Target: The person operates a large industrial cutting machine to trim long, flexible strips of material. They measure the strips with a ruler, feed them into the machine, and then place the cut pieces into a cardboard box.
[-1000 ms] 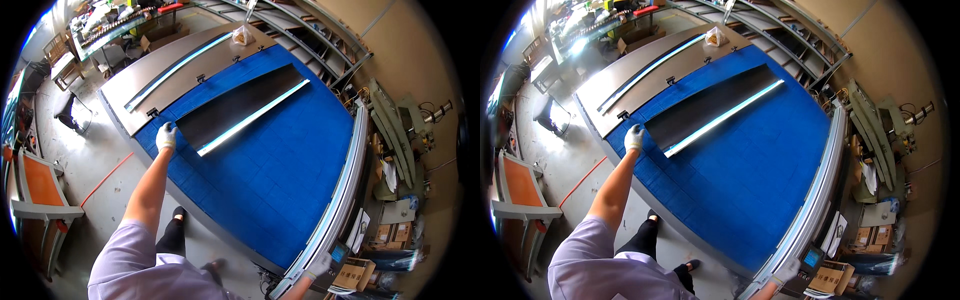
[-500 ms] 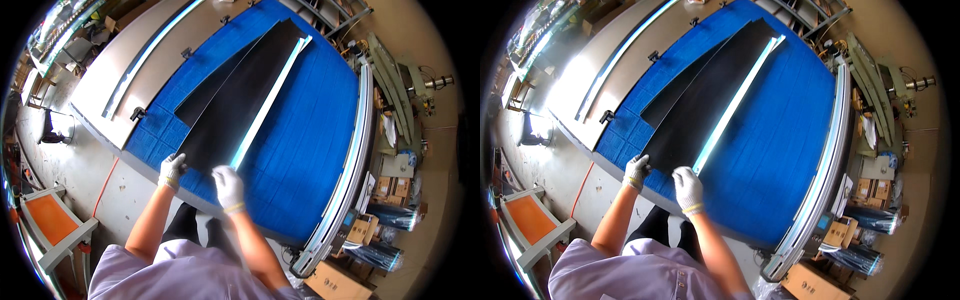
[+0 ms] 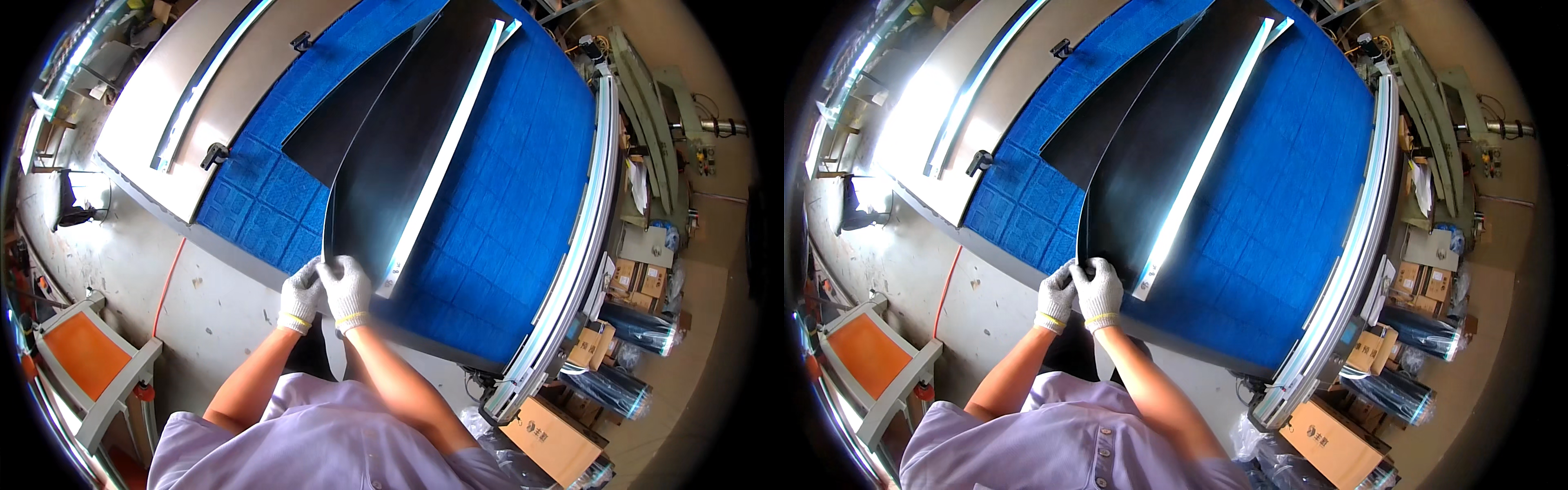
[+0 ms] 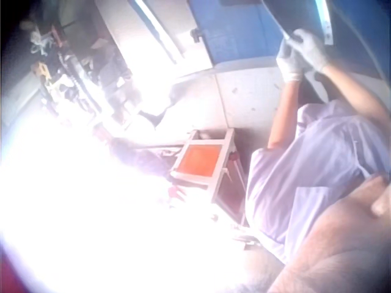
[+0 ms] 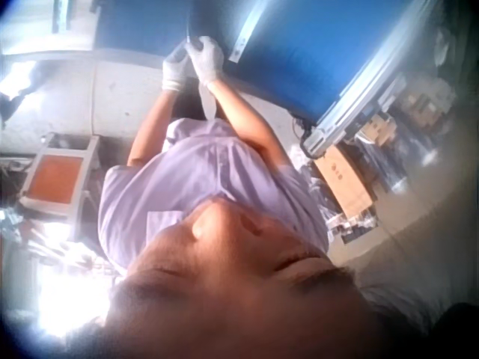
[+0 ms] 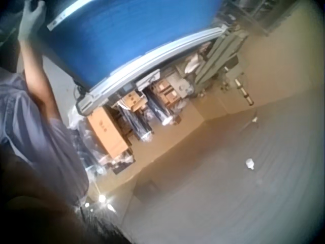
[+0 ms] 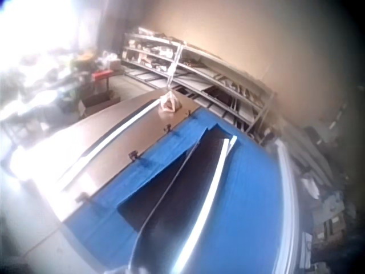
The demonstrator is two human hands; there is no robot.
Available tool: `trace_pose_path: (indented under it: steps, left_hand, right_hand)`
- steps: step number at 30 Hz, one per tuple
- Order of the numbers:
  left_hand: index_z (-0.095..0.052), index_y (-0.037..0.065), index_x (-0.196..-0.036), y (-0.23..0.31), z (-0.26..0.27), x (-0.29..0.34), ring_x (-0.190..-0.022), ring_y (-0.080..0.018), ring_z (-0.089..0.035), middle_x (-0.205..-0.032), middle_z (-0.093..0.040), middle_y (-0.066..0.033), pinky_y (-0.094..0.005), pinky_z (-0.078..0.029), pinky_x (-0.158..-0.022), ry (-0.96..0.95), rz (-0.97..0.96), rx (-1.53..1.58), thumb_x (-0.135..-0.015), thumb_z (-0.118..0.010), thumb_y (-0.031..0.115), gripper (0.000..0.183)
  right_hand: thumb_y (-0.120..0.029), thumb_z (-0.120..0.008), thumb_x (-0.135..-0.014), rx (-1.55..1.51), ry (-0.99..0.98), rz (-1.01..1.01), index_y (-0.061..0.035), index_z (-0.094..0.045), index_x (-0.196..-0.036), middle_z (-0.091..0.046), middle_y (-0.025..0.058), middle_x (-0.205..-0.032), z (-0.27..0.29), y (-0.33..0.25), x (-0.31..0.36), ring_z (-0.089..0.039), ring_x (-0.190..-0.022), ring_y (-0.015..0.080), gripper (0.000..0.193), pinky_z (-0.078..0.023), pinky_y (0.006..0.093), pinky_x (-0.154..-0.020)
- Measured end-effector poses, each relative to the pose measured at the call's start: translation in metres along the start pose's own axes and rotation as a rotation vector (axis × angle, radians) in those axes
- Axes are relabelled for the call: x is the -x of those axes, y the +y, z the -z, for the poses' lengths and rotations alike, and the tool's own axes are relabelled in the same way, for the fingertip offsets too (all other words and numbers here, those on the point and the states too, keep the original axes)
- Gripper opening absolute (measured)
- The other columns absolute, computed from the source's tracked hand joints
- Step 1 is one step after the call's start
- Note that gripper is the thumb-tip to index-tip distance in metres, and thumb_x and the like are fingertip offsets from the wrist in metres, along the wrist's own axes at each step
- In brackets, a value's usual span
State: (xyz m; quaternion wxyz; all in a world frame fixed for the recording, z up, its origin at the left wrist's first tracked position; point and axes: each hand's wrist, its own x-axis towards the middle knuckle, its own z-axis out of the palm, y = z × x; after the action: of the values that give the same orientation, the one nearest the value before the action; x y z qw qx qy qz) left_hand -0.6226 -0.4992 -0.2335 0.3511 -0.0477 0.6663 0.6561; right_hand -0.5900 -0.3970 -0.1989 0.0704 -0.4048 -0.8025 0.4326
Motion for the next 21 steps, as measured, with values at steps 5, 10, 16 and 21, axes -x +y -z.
trace_pose_path:
  steps: [5, 10, 16, 21]
  left_hand:
    - [-0.062, 0.001, -0.127, 0.004, -0.008, 0.005, -0.102, -0.0143, -0.066, -0.115, -0.070, -0.0109, -0.0276, -0.052, -0.090, -0.017, -0.089, -0.147, -0.084, -0.066, -0.003, 0.044]
    - [-0.061, 0.000, -0.129, -0.002, -0.006, 0.002, -0.107, -0.0147, -0.064, -0.117, -0.069, -0.0103, -0.0284, -0.050, -0.094, -0.030, -0.109, -0.218, -0.083, -0.067, -0.002, 0.046]
    - [-0.062, 0.004, -0.126, 0.001, -0.008, 0.003, -0.102, -0.0244, -0.068, -0.113, -0.069, -0.0156, -0.0325, -0.052, -0.089, -0.042, -0.200, -0.364, -0.082, -0.071, 0.009, 0.045]
    - [-0.058, 0.008, -0.129, 0.037, -0.026, 0.009, -0.096, -0.0364, -0.065, -0.104, -0.068, -0.0178, -0.0416, -0.053, -0.083, -0.033, -0.257, -0.751, -0.082, -0.073, 0.022, 0.052]
  right_hand:
    - [-0.019, -0.067, -0.088, -0.180, -0.074, -0.080, 0.0008, -0.065, -0.078, -0.064, 0.0217, -0.072, 0.011, 0.017, -0.013, -0.064, -0.065, 0.0330, 0.022, -0.047, 0.0431, -0.059]
    - [-0.006, -0.073, -0.080, -0.407, -0.188, -0.315, 0.0040, -0.071, -0.081, -0.068, 0.0103, -0.071, 0.028, 0.029, -0.022, -0.059, -0.065, 0.0132, 0.011, -0.047, 0.0320, -0.062]
    - [-0.001, -0.074, -0.078, -0.547, -0.236, -0.386, 0.0039, -0.071, -0.097, -0.072, 0.0087, -0.090, 0.038, 0.018, -0.024, -0.066, -0.079, 0.0146, 0.020, -0.052, 0.0279, -0.075]
    - [-0.008, -0.075, -0.084, -0.709, -0.320, -0.310, 0.0038, -0.070, -0.102, -0.071, 0.0070, -0.091, 0.043, 0.027, -0.021, -0.065, -0.082, 0.0130, 0.022, -0.052, 0.0278, -0.078]
